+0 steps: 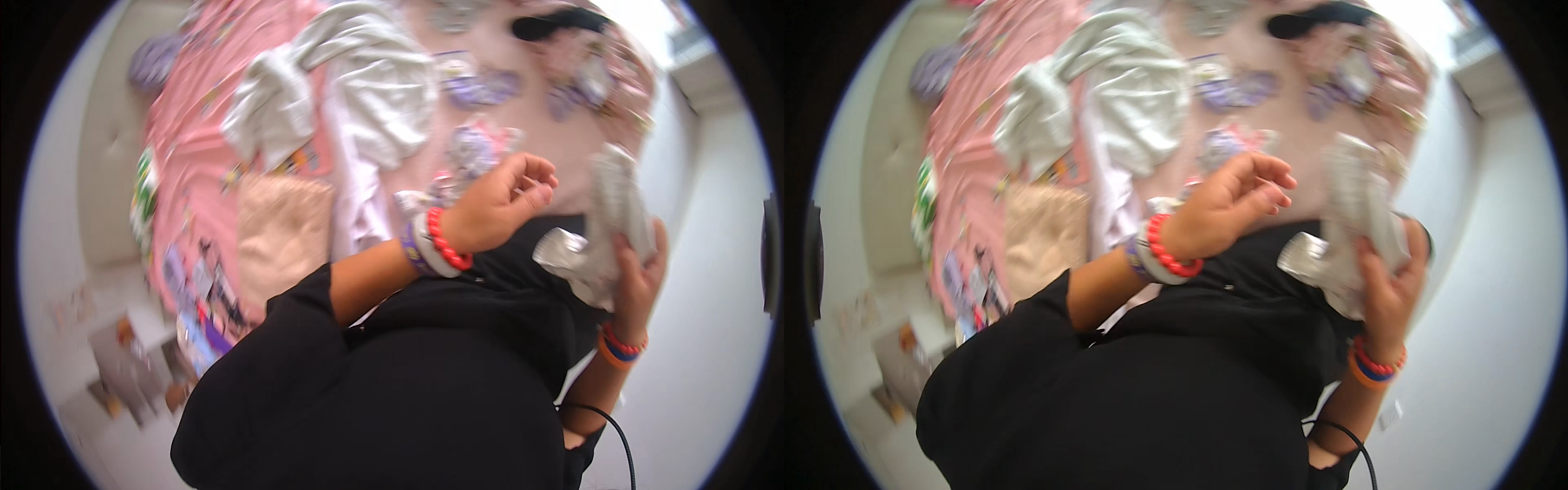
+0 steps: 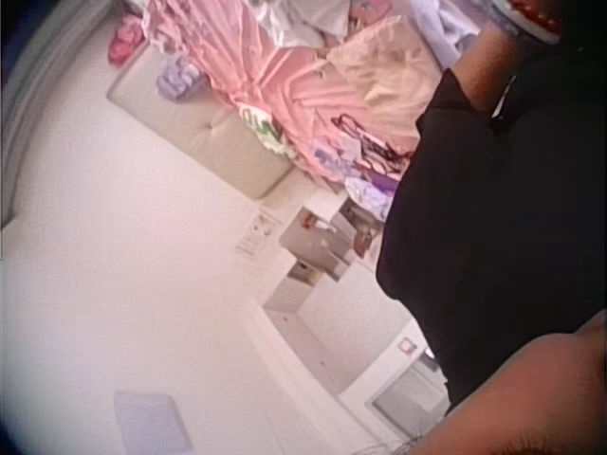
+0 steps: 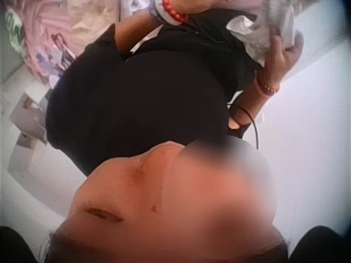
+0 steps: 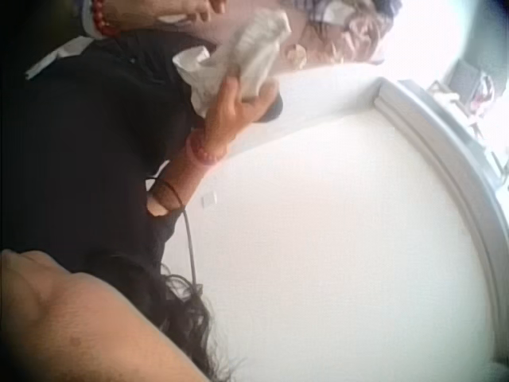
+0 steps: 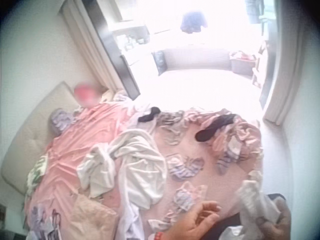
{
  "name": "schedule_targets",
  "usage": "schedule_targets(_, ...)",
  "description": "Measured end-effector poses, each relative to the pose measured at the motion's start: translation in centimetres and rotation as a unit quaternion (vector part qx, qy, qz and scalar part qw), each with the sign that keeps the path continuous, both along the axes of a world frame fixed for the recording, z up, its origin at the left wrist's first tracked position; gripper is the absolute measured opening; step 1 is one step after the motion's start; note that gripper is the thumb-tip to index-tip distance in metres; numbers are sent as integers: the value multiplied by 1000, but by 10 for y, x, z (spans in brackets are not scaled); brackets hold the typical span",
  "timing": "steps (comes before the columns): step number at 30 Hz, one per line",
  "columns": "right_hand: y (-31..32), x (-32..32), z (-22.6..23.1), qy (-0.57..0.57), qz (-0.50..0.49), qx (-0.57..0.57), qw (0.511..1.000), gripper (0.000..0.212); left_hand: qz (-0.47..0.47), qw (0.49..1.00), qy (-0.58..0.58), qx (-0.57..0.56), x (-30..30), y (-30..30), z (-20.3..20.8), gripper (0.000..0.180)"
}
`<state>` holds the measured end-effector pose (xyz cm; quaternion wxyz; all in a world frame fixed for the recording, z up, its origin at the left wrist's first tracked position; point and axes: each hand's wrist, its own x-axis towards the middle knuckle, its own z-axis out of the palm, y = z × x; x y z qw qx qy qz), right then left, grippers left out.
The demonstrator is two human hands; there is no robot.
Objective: The person sits on a bed and folds various pieces of clothing, including towels, shirts, and socks, by hand. Each item is unfolded, smoothed, and folded into a compact shape before being placed on a growing pile.
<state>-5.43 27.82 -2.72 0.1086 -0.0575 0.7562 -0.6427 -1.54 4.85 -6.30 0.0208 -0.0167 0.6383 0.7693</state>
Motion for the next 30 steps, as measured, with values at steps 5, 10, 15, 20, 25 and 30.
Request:
schedule_targets(5,-19,9,-8,-80,-15,-29,996,16,283,797,53,-531,97,-127,-51,33)
schedule_targets(10,-24,2,-32,-145,92,-26,985,14,425,447,-278,-736,247,-267,-56,49)
schedule_targets(15,-26,3,-44,-188,100,-39,976,14,408,645,-442,-472,350,-384,-72,79)
schedule_targets(20,-10,6,-55,-182,64,-27,981,18,297,806,-458,-230,318,-376,-47,64)
schedule_targets(25,-6,12,-76,-209,21,-89,974,22,281,821,-445,-220,304,-365,-38,56)
schedule_targets(30,10,21,-93,-214,-1,-73,974,23,209,788,-352,-461,266,-337,25,59)
